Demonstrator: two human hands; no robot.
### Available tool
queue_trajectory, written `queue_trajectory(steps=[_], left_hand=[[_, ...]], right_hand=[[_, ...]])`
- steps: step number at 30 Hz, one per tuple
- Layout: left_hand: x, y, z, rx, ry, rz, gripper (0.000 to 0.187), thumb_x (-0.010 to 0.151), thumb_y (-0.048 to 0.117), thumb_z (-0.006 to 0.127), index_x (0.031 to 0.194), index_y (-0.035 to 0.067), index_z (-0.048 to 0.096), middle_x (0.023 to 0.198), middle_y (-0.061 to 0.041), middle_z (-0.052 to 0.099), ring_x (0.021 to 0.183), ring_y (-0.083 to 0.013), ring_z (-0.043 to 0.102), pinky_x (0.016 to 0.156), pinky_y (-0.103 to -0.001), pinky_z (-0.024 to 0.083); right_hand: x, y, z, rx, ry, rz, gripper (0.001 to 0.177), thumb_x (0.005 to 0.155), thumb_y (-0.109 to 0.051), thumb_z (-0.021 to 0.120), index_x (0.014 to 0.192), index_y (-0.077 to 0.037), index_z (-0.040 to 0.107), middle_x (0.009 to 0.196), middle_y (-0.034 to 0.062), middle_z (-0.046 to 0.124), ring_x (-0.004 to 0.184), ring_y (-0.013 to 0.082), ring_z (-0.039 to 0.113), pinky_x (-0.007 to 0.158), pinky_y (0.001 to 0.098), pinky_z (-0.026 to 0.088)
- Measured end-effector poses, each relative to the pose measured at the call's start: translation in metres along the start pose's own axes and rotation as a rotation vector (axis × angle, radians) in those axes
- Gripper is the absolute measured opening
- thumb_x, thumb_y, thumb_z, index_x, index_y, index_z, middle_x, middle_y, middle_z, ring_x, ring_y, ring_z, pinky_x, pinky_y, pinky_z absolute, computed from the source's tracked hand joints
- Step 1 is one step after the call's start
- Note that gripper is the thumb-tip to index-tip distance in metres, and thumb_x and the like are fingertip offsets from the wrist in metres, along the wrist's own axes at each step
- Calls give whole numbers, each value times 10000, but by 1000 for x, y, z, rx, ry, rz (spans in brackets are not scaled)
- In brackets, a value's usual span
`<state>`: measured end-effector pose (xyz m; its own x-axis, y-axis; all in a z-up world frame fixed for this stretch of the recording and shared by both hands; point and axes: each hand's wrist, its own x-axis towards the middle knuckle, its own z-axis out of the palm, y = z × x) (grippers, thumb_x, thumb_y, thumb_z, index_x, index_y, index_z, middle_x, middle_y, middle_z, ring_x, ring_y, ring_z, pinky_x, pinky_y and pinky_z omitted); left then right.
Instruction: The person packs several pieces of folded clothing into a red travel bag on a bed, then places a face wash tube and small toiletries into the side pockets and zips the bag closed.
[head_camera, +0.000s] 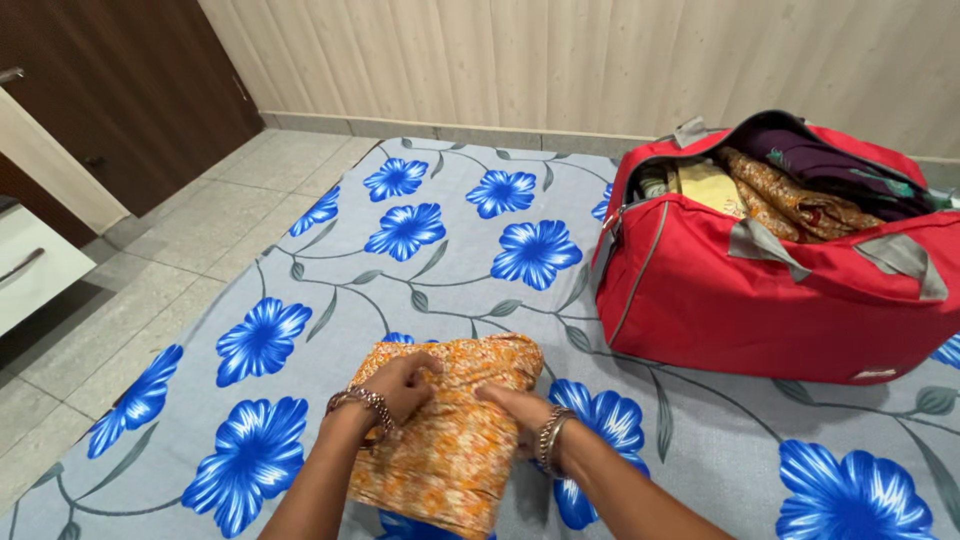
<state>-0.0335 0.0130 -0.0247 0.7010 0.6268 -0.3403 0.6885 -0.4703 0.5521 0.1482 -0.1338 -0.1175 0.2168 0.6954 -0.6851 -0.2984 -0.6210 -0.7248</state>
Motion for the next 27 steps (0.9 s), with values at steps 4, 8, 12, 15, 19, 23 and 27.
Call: queue_trajectory(steps=[4, 8, 12, 15, 19, 23, 27], left_hand=[[-1, -2, -3, -85, 276, 92, 362, 925, 61, 516, 1252, 162, 633, 1148, -147, 663, 926, -230, 693, 820, -358, 568], [4, 19, -18, -306, 407, 120, 473, 894, 270, 662, 1347, 180, 559, 1200, -179, 646, 1018, -270, 692, 853, -388, 601], [17, 54, -40, -768, 314, 32, 692, 890, 505, 636, 1462, 177, 426, 1350, -168, 593, 1202, -305, 641, 948, -459, 567], [32, 102, -45, -1268, 109, 148, 747, 884, 588, 554, 1459, 118, 476, 1338, -211, 646, 1223, -358, 623, 988, -540, 522], [50, 188, -45, -1701, -234, 478, 762, 862, 618, 569, 1422, 102, 523, 1324, -173, 674, 1209, -364, 627, 1006, -577, 502], [83, 277, -32, -1788, -496, 699, 647, 887, 471, 647, 1395, 85, 542, 1341, -173, 655, 1218, -357, 629, 1019, -569, 506], [125, 333, 0, -1591, -428, 620, 599, 870, 312, 710, 1375, 30, 557, 1294, -185, 677, 1161, -331, 671, 991, -507, 564]], right_hand=[[-42, -61, 13, 207, -124, -164, 664, 728, -501, 660, 1296, -163, 601, 1169, 60, 715, 1019, 196, 702, 876, 493, 573], [-98, -117, -9, 476, -282, -370, 581, 782, -341, 639, 1303, -91, 585, 1138, 120, 719, 1023, 261, 714, 911, 469, 587], [-163, -173, -63, 514, -369, -647, 510, 862, -255, 633, 1295, 9, 573, 1141, 181, 711, 1018, 290, 705, 926, 464, 577], [-211, -213, -118, 610, -539, -718, 534, 850, -260, 622, 1303, 20, 575, 1158, 194, 720, 1025, 288, 724, 925, 475, 583], [-234, -247, -203, 622, -396, -879, 529, 884, -340, 561, 1259, 29, 615, 1125, 208, 726, 956, 327, 727, 876, 493, 595], [-199, -246, -345, 627, -309, -1013, 500, 978, -372, 516, 1226, 46, 629, 1118, 224, 721, 944, 334, 721, 871, 497, 594], [-152, -201, -495, 612, -55, -1039, 446, 1054, -358, 515, 1189, 52, 627, 1147, 206, 698, 990, 297, 698, 897, 461, 602]])
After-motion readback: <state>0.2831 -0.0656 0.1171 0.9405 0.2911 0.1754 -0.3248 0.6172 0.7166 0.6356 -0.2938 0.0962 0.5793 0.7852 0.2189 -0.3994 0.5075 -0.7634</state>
